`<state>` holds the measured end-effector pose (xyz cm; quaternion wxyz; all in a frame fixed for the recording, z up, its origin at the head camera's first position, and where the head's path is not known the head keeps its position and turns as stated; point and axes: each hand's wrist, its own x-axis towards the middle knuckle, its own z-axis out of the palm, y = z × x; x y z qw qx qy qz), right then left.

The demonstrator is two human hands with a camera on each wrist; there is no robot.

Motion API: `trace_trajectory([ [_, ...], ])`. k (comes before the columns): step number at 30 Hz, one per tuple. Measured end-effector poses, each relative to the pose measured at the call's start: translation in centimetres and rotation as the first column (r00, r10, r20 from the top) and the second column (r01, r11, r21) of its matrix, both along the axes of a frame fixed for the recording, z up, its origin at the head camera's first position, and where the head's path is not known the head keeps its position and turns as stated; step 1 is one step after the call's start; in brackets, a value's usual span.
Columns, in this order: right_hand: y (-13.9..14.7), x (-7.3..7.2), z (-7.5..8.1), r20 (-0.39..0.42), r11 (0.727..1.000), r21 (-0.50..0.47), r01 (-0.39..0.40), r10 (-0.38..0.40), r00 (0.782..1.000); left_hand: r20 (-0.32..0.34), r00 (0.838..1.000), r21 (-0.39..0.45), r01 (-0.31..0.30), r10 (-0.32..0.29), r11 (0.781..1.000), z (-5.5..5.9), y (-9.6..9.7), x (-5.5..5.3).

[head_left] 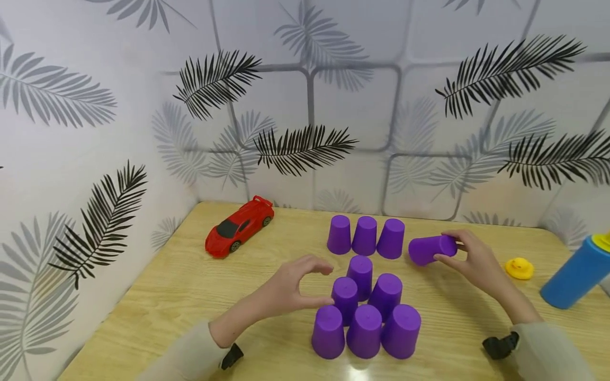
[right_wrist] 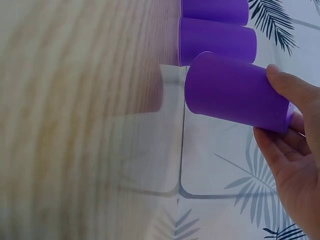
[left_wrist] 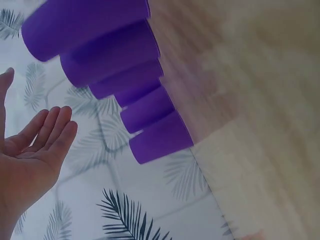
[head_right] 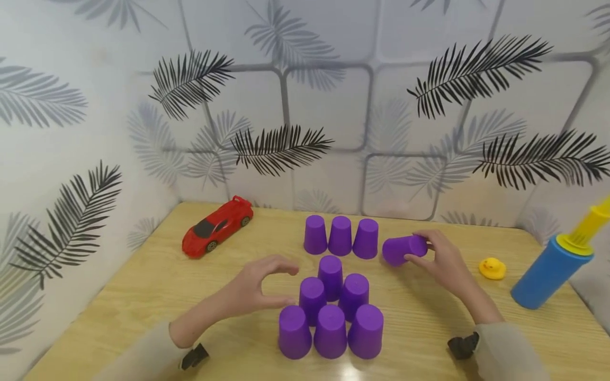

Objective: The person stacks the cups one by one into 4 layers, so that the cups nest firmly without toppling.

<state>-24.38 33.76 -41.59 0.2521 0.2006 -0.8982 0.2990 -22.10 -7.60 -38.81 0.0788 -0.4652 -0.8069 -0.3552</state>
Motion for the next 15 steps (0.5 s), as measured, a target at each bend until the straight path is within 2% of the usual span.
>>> trace_trajectory([
  [6,-0.1,-1.3,-0.1,0.033,1.0,0.006,-0.003,0.003,0.999,0.02,0.997,-0.055,0.076,-0.075,0.996,-0.7,-0.3,1.9],
  [11,-0.3,-2.1,0.2,0.059,0.998,0.064,0.018,-0.022,0.998,0.048,0.996,-0.102,0.074,-0.07,0.992,-0.9,-0.7,2.5],
  [15,-0.4,-2.8,0.5,0.137,0.994,0.104,0.029,-0.043,0.99,0.064,0.995,-0.147,0.081,-0.072,0.986,-0.8,-0.5,2.8],
])
